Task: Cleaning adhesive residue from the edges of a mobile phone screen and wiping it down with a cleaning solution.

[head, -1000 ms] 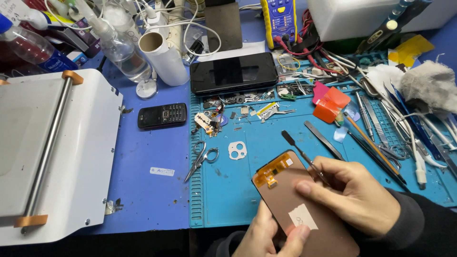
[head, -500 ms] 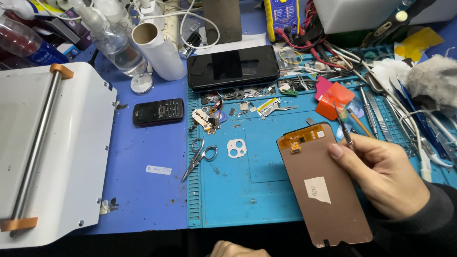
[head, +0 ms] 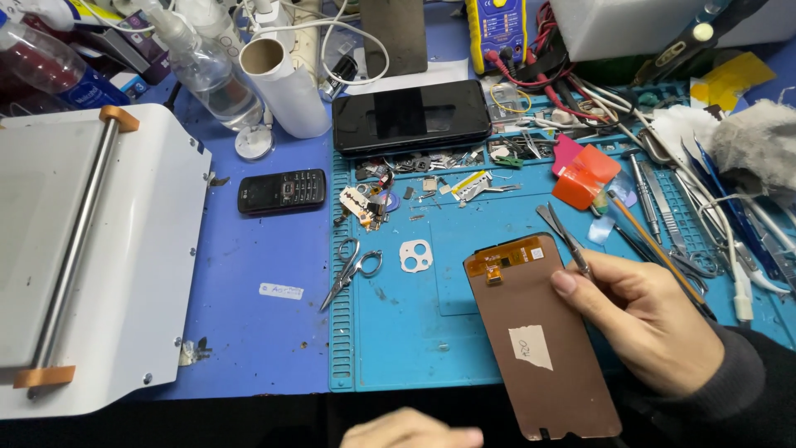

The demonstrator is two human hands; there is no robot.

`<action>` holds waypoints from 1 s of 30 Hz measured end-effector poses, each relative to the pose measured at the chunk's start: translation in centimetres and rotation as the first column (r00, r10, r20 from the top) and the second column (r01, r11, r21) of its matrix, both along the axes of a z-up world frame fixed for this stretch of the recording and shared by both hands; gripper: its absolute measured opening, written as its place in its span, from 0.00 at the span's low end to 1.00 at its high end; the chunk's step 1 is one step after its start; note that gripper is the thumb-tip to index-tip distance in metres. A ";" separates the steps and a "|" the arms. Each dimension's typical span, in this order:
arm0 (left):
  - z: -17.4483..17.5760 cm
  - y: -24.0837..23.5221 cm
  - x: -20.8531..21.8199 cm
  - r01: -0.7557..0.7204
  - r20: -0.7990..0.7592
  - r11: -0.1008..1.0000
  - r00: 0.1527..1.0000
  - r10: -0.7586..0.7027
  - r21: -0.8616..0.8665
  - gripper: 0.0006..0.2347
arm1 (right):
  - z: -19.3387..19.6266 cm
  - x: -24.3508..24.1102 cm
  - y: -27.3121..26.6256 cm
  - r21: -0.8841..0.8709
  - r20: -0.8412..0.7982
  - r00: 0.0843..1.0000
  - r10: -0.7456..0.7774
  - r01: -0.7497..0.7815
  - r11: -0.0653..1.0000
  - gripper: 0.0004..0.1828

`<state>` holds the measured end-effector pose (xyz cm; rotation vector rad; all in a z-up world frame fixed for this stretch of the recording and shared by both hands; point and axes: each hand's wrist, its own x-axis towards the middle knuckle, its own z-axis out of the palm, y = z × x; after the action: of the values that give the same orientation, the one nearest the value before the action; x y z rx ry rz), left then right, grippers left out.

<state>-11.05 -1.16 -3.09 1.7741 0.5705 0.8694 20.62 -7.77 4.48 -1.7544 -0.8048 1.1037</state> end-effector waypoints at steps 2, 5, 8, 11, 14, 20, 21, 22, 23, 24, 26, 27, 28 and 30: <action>3.3 1.0 2.8 -0.066 0.048 0.998 0.997 0.066 -0.012 0.23 | -0.5 -0.1 -0.6 0.044 0.059 0.998 0.016 -0.018 0.999 0.12; 6.1 1.4 5.9 0.012 0.189 0.989 0.982 0.016 -0.145 0.29 | -0.9 -0.3 -1.5 0.111 0.118 0.991 0.061 -0.075 0.991 0.10; 5.1 1.0 7.7 0.315 0.297 0.804 0.938 -0.181 -0.504 0.34 | -1.6 -0.2 -2.6 0.166 0.041 0.987 0.156 -0.161 0.973 0.09; 3.7 -0.1 8.7 0.454 0.304 0.627 0.891 -0.338 -0.633 0.27 | -1.3 -0.4 -2.9 0.162 -0.091 0.976 0.196 -0.180 0.970 0.10; 3.3 -1.0 8.4 0.437 0.286 0.652 0.899 -0.332 -0.619 0.21 | -1.7 0.3 -3.4 0.140 0.019 0.978 0.207 -0.207 0.968 0.11; 1.1 -2.9 7.4 0.367 0.284 0.490 0.929 -0.238 -0.791 0.21 | -0.6 1.8 -3.9 0.059 0.167 0.977 -0.134 0.126 0.990 0.16; 0.5 -3.4 7.3 0.350 0.273 0.459 0.935 -0.228 -0.816 0.21 | -0.6 1.9 -4.2 0.112 0.142 0.966 -0.218 0.204 0.973 0.18; 0.2 -3.9 7.1 0.343 0.268 0.444 0.937 -0.225 -0.828 0.21 | -0.8 1.9 -4.3 0.093 0.136 0.966 -0.218 0.206 0.974 0.18; -0.2 -4.4 7.0 0.326 0.259 0.450 0.944 -0.203 -0.832 0.18 | -0.9 1.9 -4.4 0.116 0.131 0.969 -0.211 0.196 0.974 0.19; -0.5 -4.8 6.9 0.307 0.251 0.458 0.951 -0.181 -0.834 0.15 | -1.1 1.9 -4.5 0.141 0.127 0.971 -0.202 0.184 0.973 0.20; -0.2 -5.2 6.8 0.231 0.165 0.507 0.971 -0.173 -0.831 0.14 | -1.4 1.8 -4.4 0.110 0.164 0.968 -0.191 0.174 0.979 0.20; -0.1 -5.4 6.7 0.162 0.082 0.566 0.983 -0.164 -0.808 0.12 | -1.5 1.7 -4.3 0.097 0.205 0.962 -0.181 0.164 0.982 0.20; -0.1 -5.0 6.6 0.153 0.077 0.559 0.985 -0.156 -0.815 0.12 | -1.4 1.6 -4.1 0.085 0.200 0.965 -0.172 0.157 0.984 0.20; 0.0 -4.2 6.4 0.293 0.218 0.479 0.954 -0.207 -0.828 0.09 | -1.2 1.2 -3.8 0.038 0.347 0.926 -0.146 0.141 0.989 0.20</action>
<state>-4.62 -5.39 -3.13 0.8378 0.5255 0.3181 21.81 -11.61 3.32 -1.9954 -0.8752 0.6956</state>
